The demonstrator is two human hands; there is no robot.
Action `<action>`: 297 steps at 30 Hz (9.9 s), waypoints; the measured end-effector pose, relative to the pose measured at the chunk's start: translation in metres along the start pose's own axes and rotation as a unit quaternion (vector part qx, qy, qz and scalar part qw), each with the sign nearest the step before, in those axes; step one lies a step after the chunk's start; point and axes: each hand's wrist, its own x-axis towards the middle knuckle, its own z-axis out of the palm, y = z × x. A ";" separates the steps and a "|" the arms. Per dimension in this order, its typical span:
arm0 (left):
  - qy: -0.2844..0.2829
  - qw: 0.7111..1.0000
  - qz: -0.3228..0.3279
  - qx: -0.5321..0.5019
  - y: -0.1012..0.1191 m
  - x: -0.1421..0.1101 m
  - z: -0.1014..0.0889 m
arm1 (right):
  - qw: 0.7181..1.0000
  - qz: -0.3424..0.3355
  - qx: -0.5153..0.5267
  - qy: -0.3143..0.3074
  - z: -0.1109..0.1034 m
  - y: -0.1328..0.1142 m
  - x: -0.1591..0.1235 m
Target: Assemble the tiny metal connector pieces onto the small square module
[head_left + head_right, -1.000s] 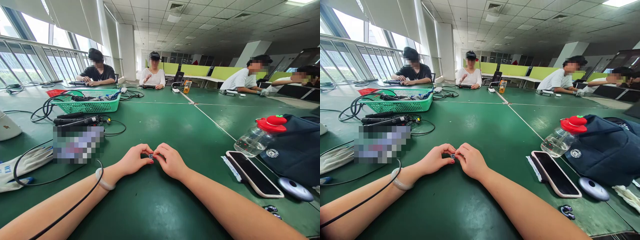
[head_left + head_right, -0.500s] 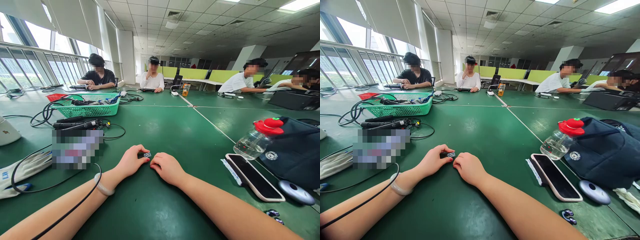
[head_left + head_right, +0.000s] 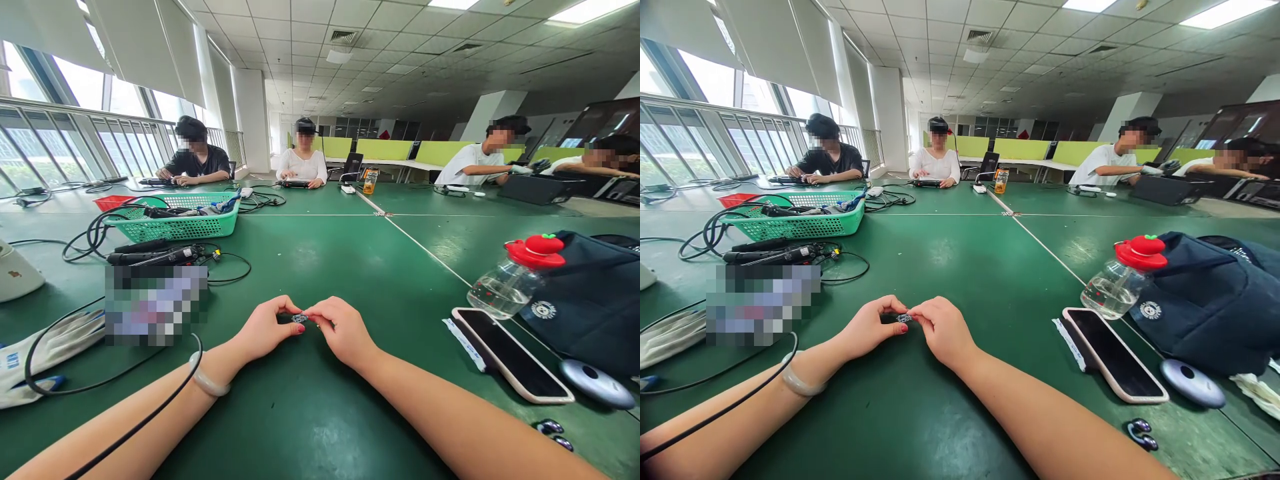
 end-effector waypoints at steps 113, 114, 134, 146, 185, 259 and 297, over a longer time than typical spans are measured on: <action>-0.020 0.974 -0.057 -0.219 -0.004 0.003 0.008 | 0.978 0.127 -0.101 -0.131 -0.011 -0.011 0.001; -0.020 0.972 -0.062 -0.225 -0.003 0.003 0.008 | 0.979 0.123 -0.101 -0.129 -0.011 -0.010 0.002; 0.055 0.994 -0.032 0.087 -0.014 0.005 -0.020 | 0.976 0.123 -0.130 -0.122 -0.006 -0.001 0.003; 0.139 0.870 -0.085 0.465 -0.032 0.006 -0.072 | 0.969 0.180 -0.091 -0.146 -0.016 0.013 0.003; 0.085 0.976 -0.043 0.196 -0.023 0.021 -0.027 | 0.958 0.092 -0.117 -0.245 -0.005 0.005 0.004; 0.017 0.947 0.121 0.298 0.007 -0.003 0.007 | 0.909 0.289 0.300 0.009 0.001 0.006 0.009; 0.071 0.966 0.042 0.246 0.005 0.001 -0.004 | 0.975 0.124 -0.044 -0.178 -0.006 0.003 0.004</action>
